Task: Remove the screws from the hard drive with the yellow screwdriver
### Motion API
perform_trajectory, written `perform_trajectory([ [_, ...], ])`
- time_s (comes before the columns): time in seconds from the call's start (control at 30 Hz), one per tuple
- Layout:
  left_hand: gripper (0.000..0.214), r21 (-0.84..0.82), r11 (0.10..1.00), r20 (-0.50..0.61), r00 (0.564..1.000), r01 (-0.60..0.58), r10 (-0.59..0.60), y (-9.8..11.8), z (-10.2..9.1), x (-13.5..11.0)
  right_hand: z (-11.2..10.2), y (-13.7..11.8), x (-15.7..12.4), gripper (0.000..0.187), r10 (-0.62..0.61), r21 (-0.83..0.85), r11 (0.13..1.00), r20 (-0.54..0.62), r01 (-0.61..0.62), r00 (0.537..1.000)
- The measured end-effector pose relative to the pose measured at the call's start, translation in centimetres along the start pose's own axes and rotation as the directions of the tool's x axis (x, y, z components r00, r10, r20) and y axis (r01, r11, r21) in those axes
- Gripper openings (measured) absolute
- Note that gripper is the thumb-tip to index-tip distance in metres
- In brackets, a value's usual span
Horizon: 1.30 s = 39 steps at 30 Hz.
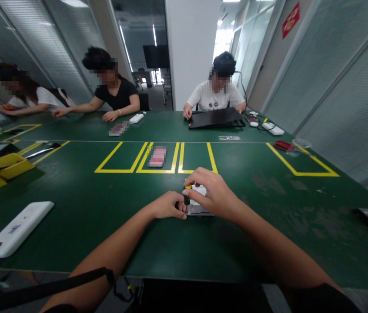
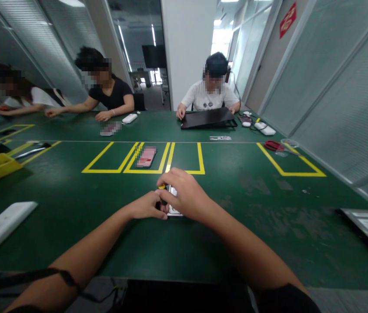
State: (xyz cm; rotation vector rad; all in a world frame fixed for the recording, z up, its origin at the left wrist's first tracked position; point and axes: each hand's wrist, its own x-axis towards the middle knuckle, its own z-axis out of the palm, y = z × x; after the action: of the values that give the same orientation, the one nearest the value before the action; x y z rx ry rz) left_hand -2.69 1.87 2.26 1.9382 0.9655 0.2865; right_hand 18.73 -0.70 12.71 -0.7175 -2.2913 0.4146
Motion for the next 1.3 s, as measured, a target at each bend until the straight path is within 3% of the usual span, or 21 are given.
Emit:
perform_trajectory([
  [0.2, 0.015, 0.074, 0.996, 0.029, 0.999, 0.039, -0.041, 0.8, -0.4, 0.5, -0.2, 0.2, -0.1, 0.009, 0.007, -0.012, 1.0, -0.016, -0.007, 1.0],
  [0.43, 0.021, -0.094, 0.993, 0.022, 0.997, -0.074, 0.077, -1.1, 0.1, -0.1, -0.2, 0.3, 0.0, 0.01, -0.008, 0.004, 1.0, -0.014, 0.008, 1.0],
  [0.63, 0.02, -0.133, 0.987, -0.002, 0.995, -0.095, 0.096, -1.2, 0.4, -0.2, -0.2, 0.3, 0.0, 0.012, 0.009, 0.0, 1.0, -0.008, -0.009, 1.0],
  [1.3, 0.02, -0.076, 0.987, -0.038, 0.99, -0.139, 0.137, -1.4, 0.6, -0.2, 0.0, 0.2, -0.1, 0.011, -0.01, -0.05, 0.999, -0.02, 0.009, 1.0],
])
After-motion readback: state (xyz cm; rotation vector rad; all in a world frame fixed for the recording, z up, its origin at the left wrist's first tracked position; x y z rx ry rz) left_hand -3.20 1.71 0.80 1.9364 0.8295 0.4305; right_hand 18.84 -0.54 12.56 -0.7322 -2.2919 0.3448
